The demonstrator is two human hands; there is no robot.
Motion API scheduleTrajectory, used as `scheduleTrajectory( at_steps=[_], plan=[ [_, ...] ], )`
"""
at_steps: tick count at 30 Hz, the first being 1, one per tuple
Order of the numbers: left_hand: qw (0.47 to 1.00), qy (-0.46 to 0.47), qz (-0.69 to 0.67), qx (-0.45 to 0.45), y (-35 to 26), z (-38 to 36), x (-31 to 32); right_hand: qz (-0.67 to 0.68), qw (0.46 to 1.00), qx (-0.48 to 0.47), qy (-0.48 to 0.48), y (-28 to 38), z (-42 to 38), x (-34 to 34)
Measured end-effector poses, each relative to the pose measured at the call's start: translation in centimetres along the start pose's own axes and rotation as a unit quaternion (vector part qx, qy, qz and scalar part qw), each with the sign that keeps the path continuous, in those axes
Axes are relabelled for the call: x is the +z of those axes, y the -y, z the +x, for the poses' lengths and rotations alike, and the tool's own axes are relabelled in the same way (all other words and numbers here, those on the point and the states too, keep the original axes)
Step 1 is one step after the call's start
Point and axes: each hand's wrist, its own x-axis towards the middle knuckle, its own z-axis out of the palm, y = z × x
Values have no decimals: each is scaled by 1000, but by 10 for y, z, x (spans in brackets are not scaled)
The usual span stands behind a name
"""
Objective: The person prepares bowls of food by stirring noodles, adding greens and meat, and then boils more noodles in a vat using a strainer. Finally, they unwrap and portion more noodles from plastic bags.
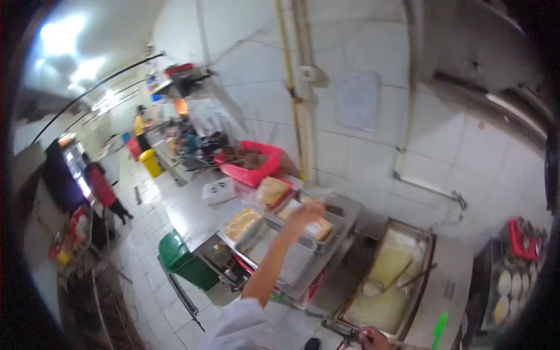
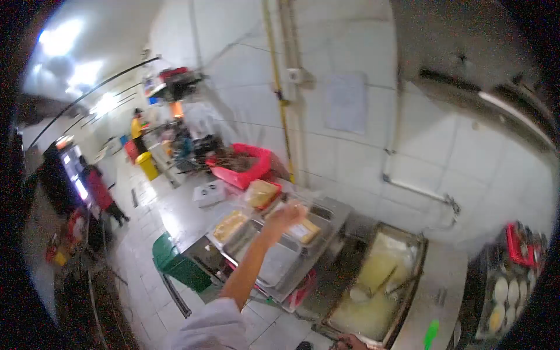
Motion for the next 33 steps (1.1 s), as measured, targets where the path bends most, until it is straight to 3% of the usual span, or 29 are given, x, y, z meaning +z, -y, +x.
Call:
scheduleTrajectory(
  at_steps=[1, 2, 3, 4, 6, 7, 9, 13, 14, 15, 16, 17, 18, 20, 21, 23, 24, 25, 26, 27, 29, 30, 32, 33],
  plan=[
    [984, 45, -169, -39, -20, -17, 22, 15, 999, 36, 17, -1, -2, 8],
    [932, 108, -335, -81, -44, -34, 47, 6, 1000, 5, 2, -4, -6, 13],
    [843, 184, -487, -131, -71, -52, 71, -111, 993, 46, 11, 27, -10, 7],
    [719, 262, -614, -193, -105, -69, 86, -101, 995, -4, 19, 15, -2, 15],
    [761, 296, -565, -113, -150, -70, 93, -1, 998, 57, 4, 10, -25, 8],
    [736, 336, -578, -107, -174, -66, 98, 20, 999, 35, -29, 8, -32, 8],
    [809, 290, -508, -57, -212, -48, 115, 36, 997, 42, -45, 10, -46, -8],
    [785, 331, -517, -77, -266, -25, 187, 98, 988, 71, -96, 9, -84, -37],
    [781, 283, -553, -63, -282, -23, 219, 101, 983, 86, -124, 3, -102, -51],
    [775, 232, -585, -53, -294, -20, 248, 88, 972, 91, -200, -6, -115, -64],
    [760, 329, -549, -113, -297, -16, 269, 75, 957, 89, -267, -19, -125, -75],
    [737, 421, -500, -173, -303, -17, 283, -15, 913, 88, -399, -47, -138, -87],
    [734, 428, -499, -170, -320, -25, 288, -104, 846, 83, -516, -84, -153, -102],
    [853, 201, -459, -146, -342, -30, 292, -138, 690, 223, -675, -151, -193, -146],
    [855, 205, -455, -142, -345, -24, 292, -247, 585, 222, -740, -198, -215, -167],
    [782, 150, -564, -220, -337, -20, 273, -287, 451, 312, -785, -296, -241, -186],
    [786, 143, -557, -226, -340, -18, 264, -286, 461, 308, -782, -299, -246, -193],
    [769, 103, -597, -204, -341, -14, 253, 54, 570, 210, -793, -297, -247, -202],
    [752, 63, -630, -183, -338, -13, 238, 392, 605, 98, -686, -302, -245, -206],
    [744, 42, -635, -203, -338, -14, 227, 296, 656, 108, -686, -308, -240, -211],
    [740, 14, -634, -227, -343, -16, 206, 250, 660, 105, -701, -333, -235, -216],
    [724, 6, -648, -238, -346, -18, 196, 288, 596, 70, -746, -338, -225, -219],
    [724, -11, -642, -251, -357, -24, 179, 342, 530, 24, -776, -356, -219, -227],
    [713, -12, -654, -254, -360, -28, 174, 363, 529, 44, -766, -381, -223, -234]
  ],
)
